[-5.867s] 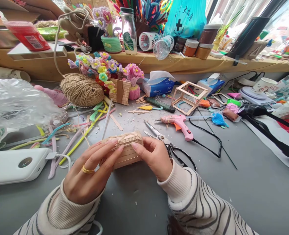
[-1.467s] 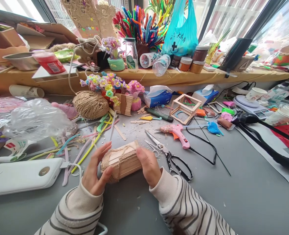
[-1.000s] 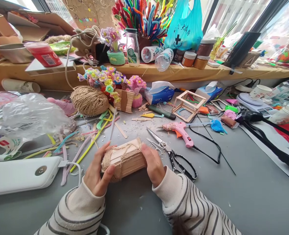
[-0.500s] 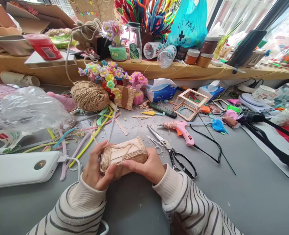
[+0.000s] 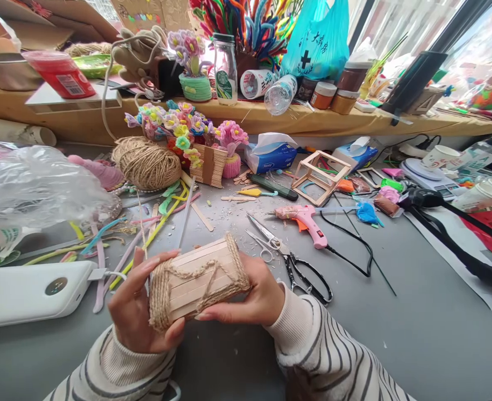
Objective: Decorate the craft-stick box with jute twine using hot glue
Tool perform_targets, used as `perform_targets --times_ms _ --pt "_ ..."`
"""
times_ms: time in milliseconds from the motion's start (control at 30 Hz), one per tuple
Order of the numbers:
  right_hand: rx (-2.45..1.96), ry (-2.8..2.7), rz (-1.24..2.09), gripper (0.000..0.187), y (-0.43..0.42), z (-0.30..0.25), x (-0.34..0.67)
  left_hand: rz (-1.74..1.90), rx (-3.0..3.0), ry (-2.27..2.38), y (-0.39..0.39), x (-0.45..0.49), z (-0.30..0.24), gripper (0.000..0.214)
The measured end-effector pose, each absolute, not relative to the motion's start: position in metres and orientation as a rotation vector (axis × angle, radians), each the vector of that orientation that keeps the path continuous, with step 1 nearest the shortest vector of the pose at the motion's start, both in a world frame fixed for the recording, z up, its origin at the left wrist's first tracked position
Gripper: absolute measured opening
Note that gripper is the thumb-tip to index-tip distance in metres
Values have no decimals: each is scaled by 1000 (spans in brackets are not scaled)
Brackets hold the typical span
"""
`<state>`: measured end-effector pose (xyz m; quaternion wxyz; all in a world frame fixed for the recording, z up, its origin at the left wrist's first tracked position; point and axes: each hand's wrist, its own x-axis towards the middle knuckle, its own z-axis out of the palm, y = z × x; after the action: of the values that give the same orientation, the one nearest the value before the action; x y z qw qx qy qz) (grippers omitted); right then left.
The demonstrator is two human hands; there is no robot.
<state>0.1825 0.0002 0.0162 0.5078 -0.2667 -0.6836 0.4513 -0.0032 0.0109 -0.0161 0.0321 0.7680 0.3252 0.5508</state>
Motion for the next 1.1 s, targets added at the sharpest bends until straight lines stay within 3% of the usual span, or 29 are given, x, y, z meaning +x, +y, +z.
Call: perform_targets --times_ms 200,533,867,1100 --pt "-606 -1714 1099 45 2 19 190 1759 2291 953 9 -4 -16 74" --pt "-895 -1569 1074 19 2 10 194 1667 1964 1060 16 -7 -21 60" --pt "-1145 -942 896 20 9 7 197 1506 1681 1372 10 3 -16 54" --pt "-1167 -857 803 23 13 8 204 1332 1556 1547 11 6 -10 60"
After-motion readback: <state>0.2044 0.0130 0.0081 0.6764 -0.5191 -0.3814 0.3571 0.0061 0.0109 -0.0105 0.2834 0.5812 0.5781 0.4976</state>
